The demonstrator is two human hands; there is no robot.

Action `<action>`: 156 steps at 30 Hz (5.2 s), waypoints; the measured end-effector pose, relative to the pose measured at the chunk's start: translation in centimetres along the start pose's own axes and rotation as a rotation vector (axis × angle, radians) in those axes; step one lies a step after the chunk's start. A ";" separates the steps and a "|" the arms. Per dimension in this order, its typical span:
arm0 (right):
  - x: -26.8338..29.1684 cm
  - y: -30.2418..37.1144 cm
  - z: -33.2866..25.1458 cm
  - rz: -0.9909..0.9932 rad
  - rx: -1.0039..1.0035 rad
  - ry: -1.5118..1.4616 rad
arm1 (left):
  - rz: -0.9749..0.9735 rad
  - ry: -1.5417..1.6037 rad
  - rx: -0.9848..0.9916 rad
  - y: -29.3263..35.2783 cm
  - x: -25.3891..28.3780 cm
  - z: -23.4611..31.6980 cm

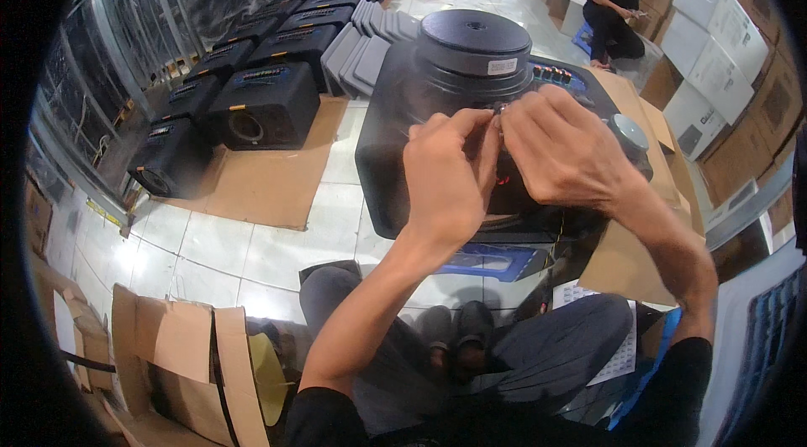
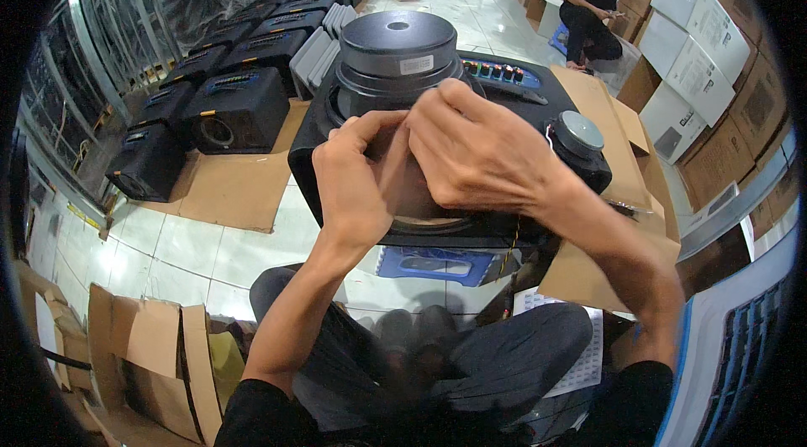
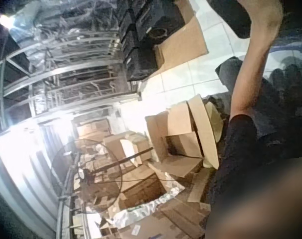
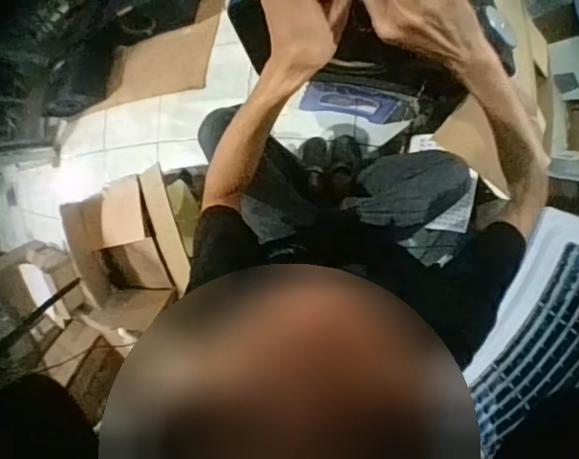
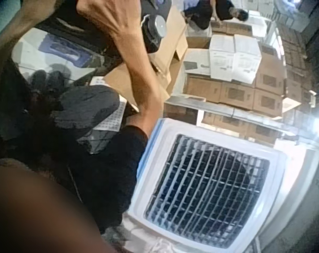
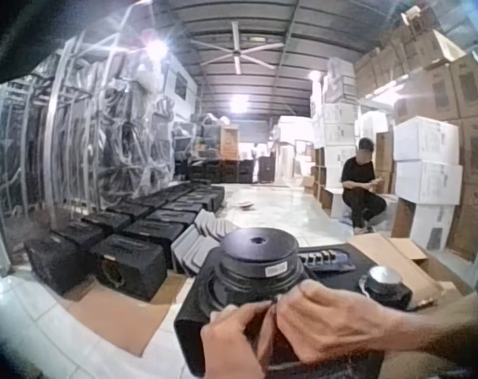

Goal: The person assembles a speaker by attaching a speaker cone, connecting wires, and soldering connections. They handle the speaker cone, wires, and a soldering iron while working on the floor.

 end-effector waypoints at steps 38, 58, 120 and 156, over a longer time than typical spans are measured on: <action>-2.7 -0.1 5.4 -0.254 -0.210 -0.542 | 0.066 -0.105 -0.049 0.6 -0.2 0.4; -3.0 -0.1 7.7 -0.632 -0.836 -0.827 | 0.082 -0.101 -0.037 0.7 -0.2 0.3; -3.9 3.2 6.9 -0.023 -0.103 -0.543 | 0.075 -0.246 -0.018 0.4 -1.9 1.2; -5.9 4.5 3.1 -0.321 -1.638 -1.465 | 0.098 -0.220 -0.209 1.2 -1.8 1.1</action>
Point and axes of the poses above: each hand's wrist, its own y-axis away from the middle knuckle, its own x-axis out of the back of the hand, z = x × y, the point moved 6 cm from there along -y, towards the middle knuckle, and after that the axes turned 8 degrees about y, right-handed, at the moved point
